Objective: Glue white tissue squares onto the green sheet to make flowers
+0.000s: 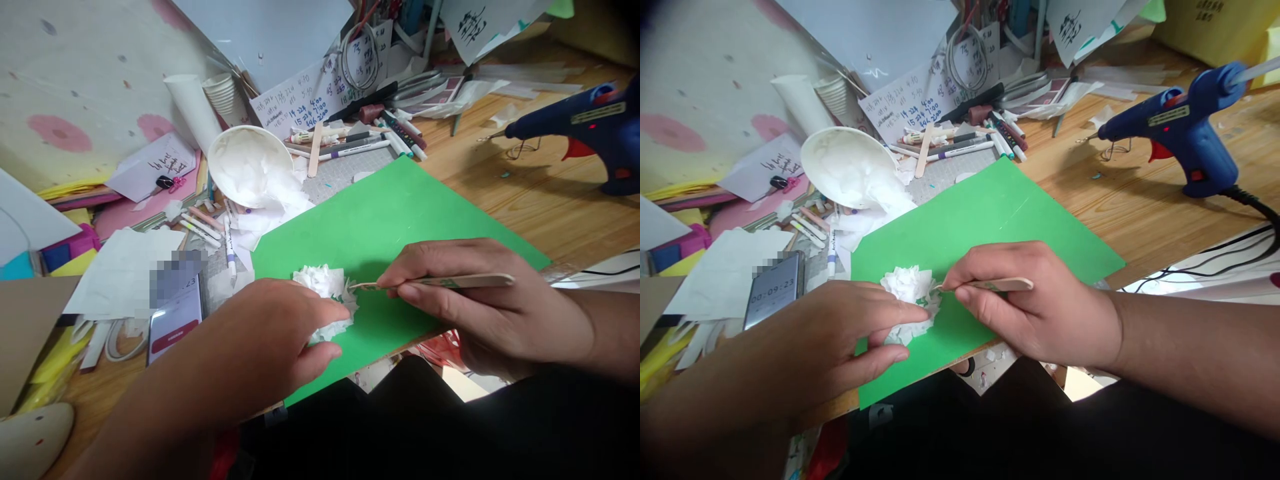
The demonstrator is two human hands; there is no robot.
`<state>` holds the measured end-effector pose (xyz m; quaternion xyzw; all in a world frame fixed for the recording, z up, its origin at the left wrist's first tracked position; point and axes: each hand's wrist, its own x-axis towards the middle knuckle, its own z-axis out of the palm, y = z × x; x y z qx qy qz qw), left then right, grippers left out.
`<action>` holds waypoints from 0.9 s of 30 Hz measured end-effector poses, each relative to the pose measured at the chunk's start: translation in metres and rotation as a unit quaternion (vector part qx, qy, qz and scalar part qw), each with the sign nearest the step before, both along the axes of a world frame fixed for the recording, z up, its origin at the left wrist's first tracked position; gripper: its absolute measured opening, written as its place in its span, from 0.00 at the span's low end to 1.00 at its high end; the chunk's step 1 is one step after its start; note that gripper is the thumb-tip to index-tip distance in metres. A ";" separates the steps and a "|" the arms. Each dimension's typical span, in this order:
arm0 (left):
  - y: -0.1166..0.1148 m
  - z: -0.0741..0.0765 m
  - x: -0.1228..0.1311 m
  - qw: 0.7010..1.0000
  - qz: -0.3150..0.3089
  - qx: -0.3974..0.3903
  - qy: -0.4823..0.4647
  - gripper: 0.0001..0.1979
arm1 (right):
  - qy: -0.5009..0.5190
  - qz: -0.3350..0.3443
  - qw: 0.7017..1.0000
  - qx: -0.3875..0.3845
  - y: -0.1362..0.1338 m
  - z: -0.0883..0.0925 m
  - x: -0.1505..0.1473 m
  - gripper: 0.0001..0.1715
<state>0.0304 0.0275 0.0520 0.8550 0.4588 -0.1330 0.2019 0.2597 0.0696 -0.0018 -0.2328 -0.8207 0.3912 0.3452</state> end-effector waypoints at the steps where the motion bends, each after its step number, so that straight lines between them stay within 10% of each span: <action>1: 0.000 0.000 -0.002 1.000 0.000 0.006 -0.010 0.04 | 0.008 0.015 1.000 -0.003 0.000 0.000 0.000 0.08; 9: 0.004 0.008 -0.009 0.988 0.070 0.077 -0.113 0.10 | -0.024 0.027 0.999 0.019 -0.002 0.000 -0.004 0.11; 14: 0.017 0.007 -0.014 0.910 0.285 0.258 -0.155 0.09 | 0.013 -0.005 0.998 -0.056 -0.003 -0.003 -0.002 0.09; 22: 0.055 -0.021 -0.048 0.830 0.399 0.364 -0.140 0.18 | 0.005 -0.050 0.986 -0.160 0.006 0.006 0.006 0.17; 27: 0.074 -0.024 -0.048 0.866 0.362 0.333 -0.092 0.13 | -0.001 -0.038 0.985 -0.170 0.008 0.005 0.009 0.21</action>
